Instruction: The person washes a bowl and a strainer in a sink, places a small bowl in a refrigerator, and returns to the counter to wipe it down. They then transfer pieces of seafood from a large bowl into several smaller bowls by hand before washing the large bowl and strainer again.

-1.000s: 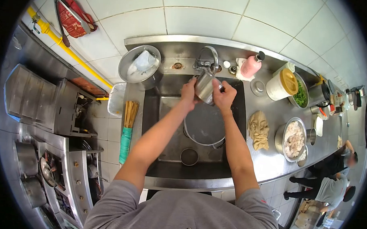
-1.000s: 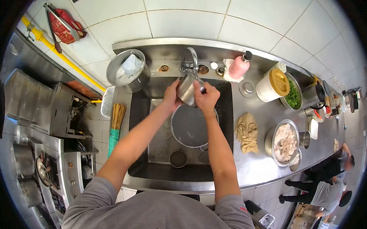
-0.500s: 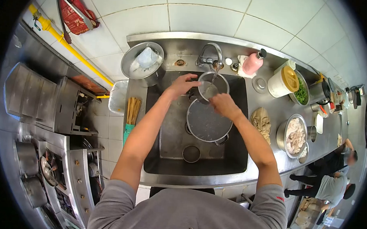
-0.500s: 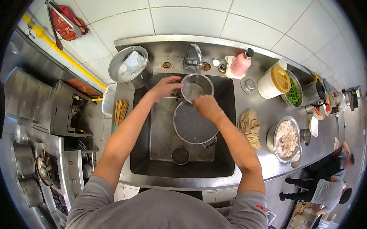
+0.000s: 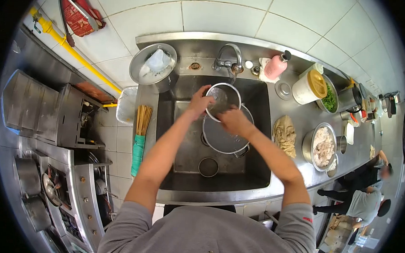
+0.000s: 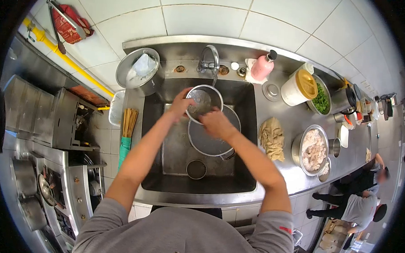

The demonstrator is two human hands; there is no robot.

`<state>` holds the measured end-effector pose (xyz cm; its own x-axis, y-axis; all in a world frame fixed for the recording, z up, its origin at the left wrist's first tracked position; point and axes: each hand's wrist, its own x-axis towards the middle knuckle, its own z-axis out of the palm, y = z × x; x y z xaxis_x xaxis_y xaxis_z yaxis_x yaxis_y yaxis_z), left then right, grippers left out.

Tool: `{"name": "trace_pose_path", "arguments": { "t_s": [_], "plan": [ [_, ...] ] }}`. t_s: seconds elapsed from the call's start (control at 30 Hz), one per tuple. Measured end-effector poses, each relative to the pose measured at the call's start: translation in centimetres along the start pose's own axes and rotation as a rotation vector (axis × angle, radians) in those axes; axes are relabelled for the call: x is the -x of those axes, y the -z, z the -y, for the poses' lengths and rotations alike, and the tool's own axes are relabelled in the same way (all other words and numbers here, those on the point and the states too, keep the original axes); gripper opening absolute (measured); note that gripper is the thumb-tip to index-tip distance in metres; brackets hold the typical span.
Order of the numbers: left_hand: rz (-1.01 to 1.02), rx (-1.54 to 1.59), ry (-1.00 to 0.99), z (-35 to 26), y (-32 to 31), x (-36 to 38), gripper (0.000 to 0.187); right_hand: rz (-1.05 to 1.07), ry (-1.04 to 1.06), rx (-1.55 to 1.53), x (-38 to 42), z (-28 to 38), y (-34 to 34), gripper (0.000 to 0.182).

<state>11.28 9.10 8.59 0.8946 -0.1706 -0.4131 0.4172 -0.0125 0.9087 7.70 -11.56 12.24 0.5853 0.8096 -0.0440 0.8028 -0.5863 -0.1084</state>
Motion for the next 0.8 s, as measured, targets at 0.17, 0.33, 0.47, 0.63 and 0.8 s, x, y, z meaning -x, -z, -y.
{"name": "trace_pose_path", "arguments": {
  "t_s": [0.17,0.33,0.47,0.63,0.8],
  "plan": [
    [-0.196,0.253,-0.045,-1.9,-2.3,1.8,0.092,-0.154,-0.087,-0.022,-1.5,-1.5,1.1,0.020],
    [-0.123,0.081,0.027,-2.0,-0.8,1.0,0.098,-0.270,-0.073,-0.327,-1.1,-0.4,0.6,0.019],
    [-0.201,0.119,0.009,-2.6,-1.6,1.6,0.093,-0.226,-0.066,-0.200,-1.1,-2.8,0.4,0.031],
    [-0.126,0.255,0.037,-1.8,-0.7,1.8,0.085,0.061,-0.154,-0.248,-1.6,-1.3,1.2,0.036],
    [-0.361,0.108,-0.128,-0.4,-1.9,1.0,0.080,-0.384,0.040,-0.147,-0.7,-3.1,-0.4,0.026]
  ]
}}
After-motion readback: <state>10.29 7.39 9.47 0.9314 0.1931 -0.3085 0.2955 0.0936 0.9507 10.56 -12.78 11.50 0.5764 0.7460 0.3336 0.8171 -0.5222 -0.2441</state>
